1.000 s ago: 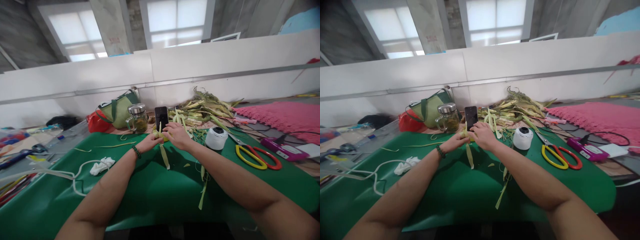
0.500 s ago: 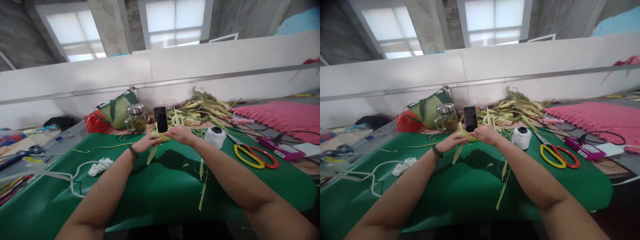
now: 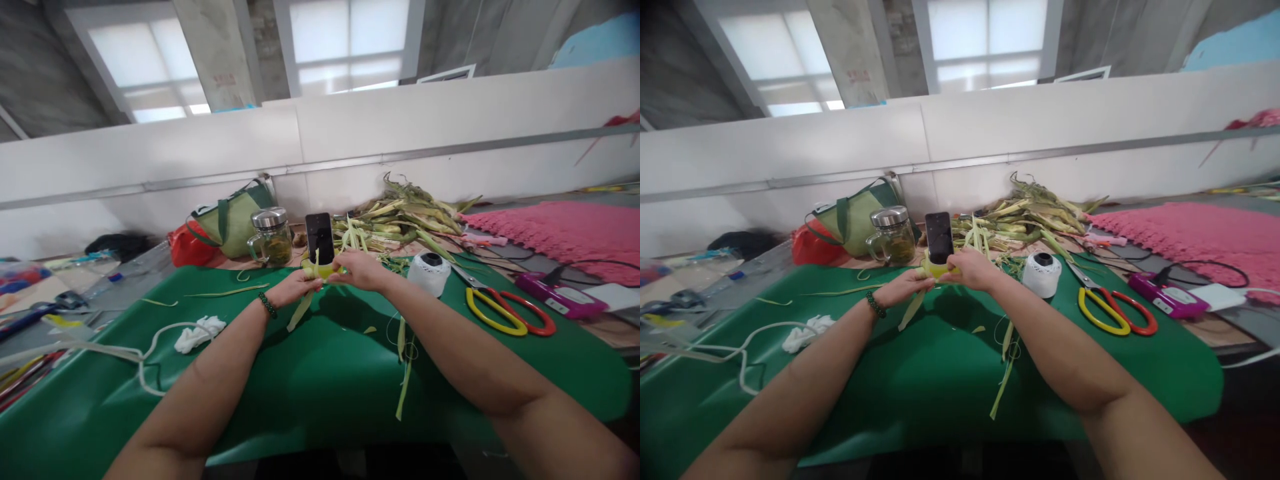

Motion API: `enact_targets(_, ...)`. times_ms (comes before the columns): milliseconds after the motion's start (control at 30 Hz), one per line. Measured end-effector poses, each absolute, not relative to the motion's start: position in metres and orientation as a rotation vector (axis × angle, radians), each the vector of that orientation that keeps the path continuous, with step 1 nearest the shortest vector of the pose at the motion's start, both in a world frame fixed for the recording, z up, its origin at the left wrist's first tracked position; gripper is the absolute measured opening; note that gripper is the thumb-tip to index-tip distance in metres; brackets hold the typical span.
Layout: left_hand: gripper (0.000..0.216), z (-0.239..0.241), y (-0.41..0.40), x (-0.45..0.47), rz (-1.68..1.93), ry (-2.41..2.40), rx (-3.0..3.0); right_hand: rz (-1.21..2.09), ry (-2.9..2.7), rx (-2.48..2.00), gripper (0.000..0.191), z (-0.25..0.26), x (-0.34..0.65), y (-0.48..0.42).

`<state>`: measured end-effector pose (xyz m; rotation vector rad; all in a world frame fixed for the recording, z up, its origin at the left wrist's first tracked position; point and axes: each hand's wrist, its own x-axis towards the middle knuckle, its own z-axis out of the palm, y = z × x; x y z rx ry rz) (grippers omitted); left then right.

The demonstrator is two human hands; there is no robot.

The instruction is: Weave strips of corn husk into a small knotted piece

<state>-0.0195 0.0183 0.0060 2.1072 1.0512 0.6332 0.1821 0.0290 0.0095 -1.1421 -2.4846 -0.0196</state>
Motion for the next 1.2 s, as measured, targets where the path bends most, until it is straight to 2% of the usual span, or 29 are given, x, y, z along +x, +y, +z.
enact_targets(100, 0.034, 0.003, 0.016, -0.013, 0.633, 0.98, 2.161, 0.096, -2.456, -1.009, 0.036, 0.008, 0.174, 0.024)
enact_targets(200, 0.035, 0.0, 0.013, -0.007, 0.613, 0.904, 2.193, 0.2, -2.42, -1.124, 0.039, 0.006, 0.167, 0.02)
enact_targets(433, 0.031, 0.0, 0.009, -0.004, 0.589, 0.923, 2.115, 0.033, -2.334, -1.237, 0.048, 0.008, 0.171, 0.022)
enact_targets(867, 0.036, 0.004, 0.004, -0.002, 0.496, 0.89, 2.201, 0.082, -2.282, -1.208, 0.052, 0.018, 0.183, 0.026)
enact_targets(1033, 0.039, 0.003, 0.004, -0.003, 0.511, 0.923, 2.196, 0.259, -2.217, -1.114, 0.054, 0.02, 0.188, 0.03)
enact_targets(1200, 0.044, -0.004, 0.008, -0.003, 0.675, 1.016, 2.159, 0.614, -2.269, -1.039, 0.05, 0.018, 0.184, 0.028)
